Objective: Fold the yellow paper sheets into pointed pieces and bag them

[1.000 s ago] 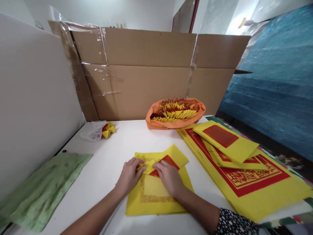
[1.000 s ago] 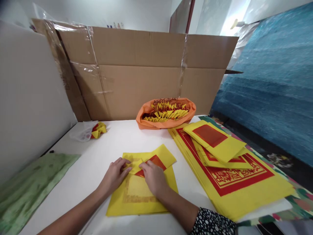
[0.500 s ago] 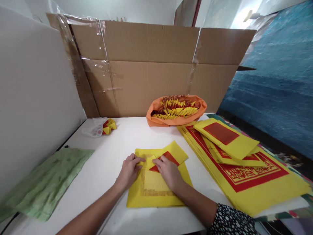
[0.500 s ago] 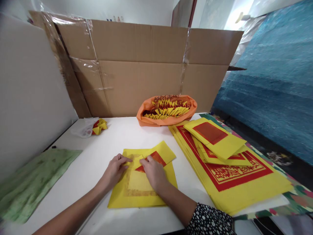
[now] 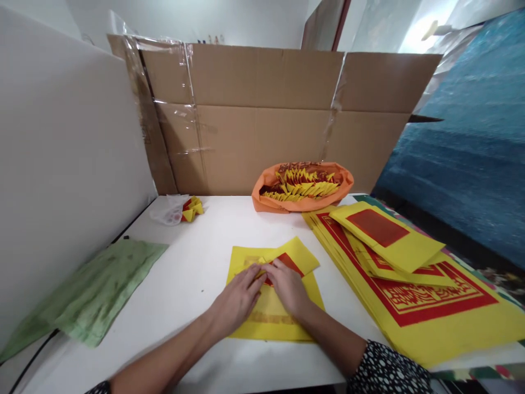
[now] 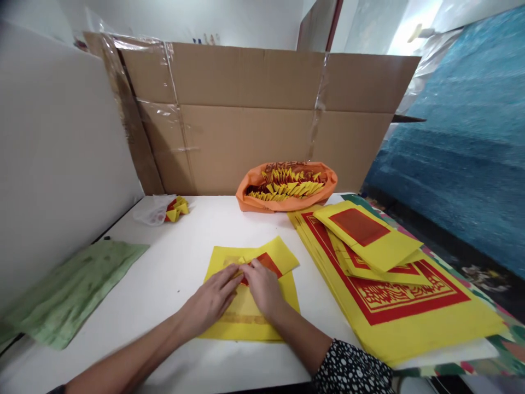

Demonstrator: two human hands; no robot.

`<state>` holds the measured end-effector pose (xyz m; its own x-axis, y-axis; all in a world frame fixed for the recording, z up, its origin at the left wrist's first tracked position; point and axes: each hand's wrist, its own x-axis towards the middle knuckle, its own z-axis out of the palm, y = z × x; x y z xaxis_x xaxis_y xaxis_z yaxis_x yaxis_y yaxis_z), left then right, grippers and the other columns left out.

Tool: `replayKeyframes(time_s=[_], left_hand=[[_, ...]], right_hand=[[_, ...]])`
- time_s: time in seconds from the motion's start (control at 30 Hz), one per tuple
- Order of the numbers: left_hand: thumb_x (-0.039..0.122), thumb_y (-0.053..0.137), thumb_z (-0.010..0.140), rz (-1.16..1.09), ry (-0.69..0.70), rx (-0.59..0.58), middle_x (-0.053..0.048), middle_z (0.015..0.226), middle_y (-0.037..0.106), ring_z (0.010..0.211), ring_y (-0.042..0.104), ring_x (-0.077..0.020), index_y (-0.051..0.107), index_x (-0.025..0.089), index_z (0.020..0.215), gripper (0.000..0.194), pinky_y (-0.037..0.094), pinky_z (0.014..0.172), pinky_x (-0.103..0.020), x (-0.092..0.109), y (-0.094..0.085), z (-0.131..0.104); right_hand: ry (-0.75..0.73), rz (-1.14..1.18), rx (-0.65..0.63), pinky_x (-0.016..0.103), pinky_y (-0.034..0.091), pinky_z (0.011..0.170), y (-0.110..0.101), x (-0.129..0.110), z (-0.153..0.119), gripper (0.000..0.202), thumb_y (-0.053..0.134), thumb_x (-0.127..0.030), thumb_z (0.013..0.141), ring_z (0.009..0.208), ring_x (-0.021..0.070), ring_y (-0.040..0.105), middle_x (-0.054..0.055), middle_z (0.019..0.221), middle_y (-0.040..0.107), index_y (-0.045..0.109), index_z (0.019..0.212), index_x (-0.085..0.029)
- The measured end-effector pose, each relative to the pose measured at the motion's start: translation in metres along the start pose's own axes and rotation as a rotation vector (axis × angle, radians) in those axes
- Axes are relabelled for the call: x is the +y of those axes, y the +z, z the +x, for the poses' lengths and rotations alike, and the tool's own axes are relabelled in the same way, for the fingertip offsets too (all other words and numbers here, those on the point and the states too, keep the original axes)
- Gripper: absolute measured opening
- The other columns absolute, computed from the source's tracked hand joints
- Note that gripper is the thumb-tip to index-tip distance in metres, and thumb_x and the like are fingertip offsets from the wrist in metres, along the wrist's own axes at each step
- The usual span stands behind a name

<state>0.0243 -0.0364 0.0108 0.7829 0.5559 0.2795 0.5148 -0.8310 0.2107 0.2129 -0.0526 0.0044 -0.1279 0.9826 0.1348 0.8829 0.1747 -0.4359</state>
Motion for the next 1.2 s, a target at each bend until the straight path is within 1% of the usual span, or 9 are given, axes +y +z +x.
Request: replayKeyframes(time_s=[0.13, 0.27, 0.4, 0.57, 0.67, 0.8, 0.97, 1.1, 1.2], left_hand=[[0.031, 0.043, 0.098, 0.140, -0.047, -0.032, -0.018, 0.148, 0.040, 0.137, 0.038, -0.0319, 0.036, 0.016, 0.144, 0.049, 0.039, 0.108, -0.049, 0.009, 0.016, -0.007], [0.041, 0.043, 0.098, 0.199, -0.108, -0.053, -0.014, 0.149, 0.040, 0.139, 0.031, -0.0378, 0.037, 0.023, 0.145, 0.051, 0.035, 0.107, -0.057, 0.010, 0.026, -0.017], [0.043, 0.056, 0.091, 0.243, -0.223, -0.055, -0.014, 0.150, 0.039, 0.135, 0.033, -0.0477, 0.044, 0.033, 0.141, 0.052, 0.035, 0.099, -0.066, 0.016, 0.024, -0.024], [0.045, 0.063, 0.086, 0.244, -0.267, -0.034, -0.017, 0.146, 0.042, 0.131, 0.036, -0.0505, 0.050, 0.033, 0.137, 0.053, 0.028, 0.096, -0.076, 0.020, 0.016, -0.019], [0.040, 0.061, 0.089, 0.192, -0.139, -0.093, -0.017, 0.141, 0.048, 0.135, 0.035, -0.0429, 0.058, 0.023, 0.126, 0.041, 0.021, 0.106, -0.071, 0.015, 0.004, -0.002], [0.027, 0.050, 0.095, -0.007, 0.130, -0.170, -0.013, 0.139, 0.052, 0.133, 0.043, -0.0291, 0.060, 0.018, 0.107, 0.018, 0.036, 0.109, -0.046, 0.000, -0.015, 0.027], [0.034, 0.051, 0.095, -0.081, 0.175, -0.135, -0.013, 0.133, 0.056, 0.118, 0.055, -0.0276, 0.058, 0.019, 0.111, 0.023, 0.041, 0.102, -0.044, -0.016, -0.018, 0.040], [0.030, 0.055, 0.092, -0.064, 0.111, -0.117, -0.013, 0.141, 0.050, 0.128, 0.046, -0.0302, 0.052, 0.018, 0.127, 0.038, 0.038, 0.106, -0.046, -0.021, -0.010, 0.036], [0.023, 0.057, 0.086, -0.064, 0.079, -0.125, -0.014, 0.146, 0.044, 0.131, 0.041, -0.0327, 0.046, 0.018, 0.135, 0.051, 0.038, 0.105, -0.049, -0.020, -0.006, 0.034]], right_hand=[[-0.007, 0.009, -0.008, 0.023, 0.041, 0.059, -0.001, 0.001, 0.000, 0.033, 0.043, -0.022, 0.096, 0.075, 0.0157, 0.060, 0.001, 0.092, 0.060, 0.064, 0.117, -0.037], [-0.008, 0.038, 0.006, 0.024, 0.044, 0.062, 0.001, 0.002, 0.000, 0.032, 0.045, -0.023, 0.096, 0.076, 0.0162, 0.061, 0.002, 0.094, 0.059, 0.064, 0.117, -0.035], [-0.054, 0.119, 0.030, 0.027, 0.048, 0.066, 0.000, 0.006, -0.010, 0.027, 0.042, -0.026, 0.097, 0.076, 0.0162, 0.059, 0.003, 0.094, 0.057, 0.068, 0.107, -0.029], [-0.217, 0.154, 0.070, 0.041, 0.050, 0.084, -0.006, 0.024, -0.046, 0.023, 0.045, -0.024, 0.095, 0.093, 0.0242, 0.058, 0.009, 0.102, 0.059, 0.068, 0.092, -0.022], [-0.231, 0.157, 0.098, 0.048, 0.047, 0.094, -0.008, 0.035, -0.064, 0.017, 0.053, -0.022, 0.091, 0.106, 0.0283, 0.055, 0.012, 0.116, 0.058, 0.067, 0.100, -0.023], [-0.159, 0.197, 0.116, 0.046, 0.046, 0.097, -0.009, 0.039, -0.070, 0.026, 0.059, -0.019, 0.086, 0.112, 0.0273, 0.053, 0.011, 0.119, 0.056, 0.065, 0.112, -0.023], [-0.179, 0.159, 0.106, 0.049, 0.044, 0.098, -0.012, 0.035, -0.064, 0.031, 0.058, -0.018, 0.086, 0.111, 0.0282, 0.052, 0.013, 0.121, 0.056, 0.064, 0.115, -0.022], [-0.022, 0.437, 0.128, 0.046, 0.045, 0.097, -0.025, 0.028, -0.062, 0.009, 0.057, -0.026, 0.087, 0.106, 0.0253, 0.057, 0.010, 0.111, 0.061, 0.063, 0.090, -0.021], [0.272, 0.934, 0.012, 0.043, 0.052, 0.084, -0.030, 0.018, -0.063, 0.023, 0.055, -0.043, 0.089, 0.083, 0.0224, 0.065, 0.007, 0.089, 0.067, 0.056, 0.083, -0.020]])
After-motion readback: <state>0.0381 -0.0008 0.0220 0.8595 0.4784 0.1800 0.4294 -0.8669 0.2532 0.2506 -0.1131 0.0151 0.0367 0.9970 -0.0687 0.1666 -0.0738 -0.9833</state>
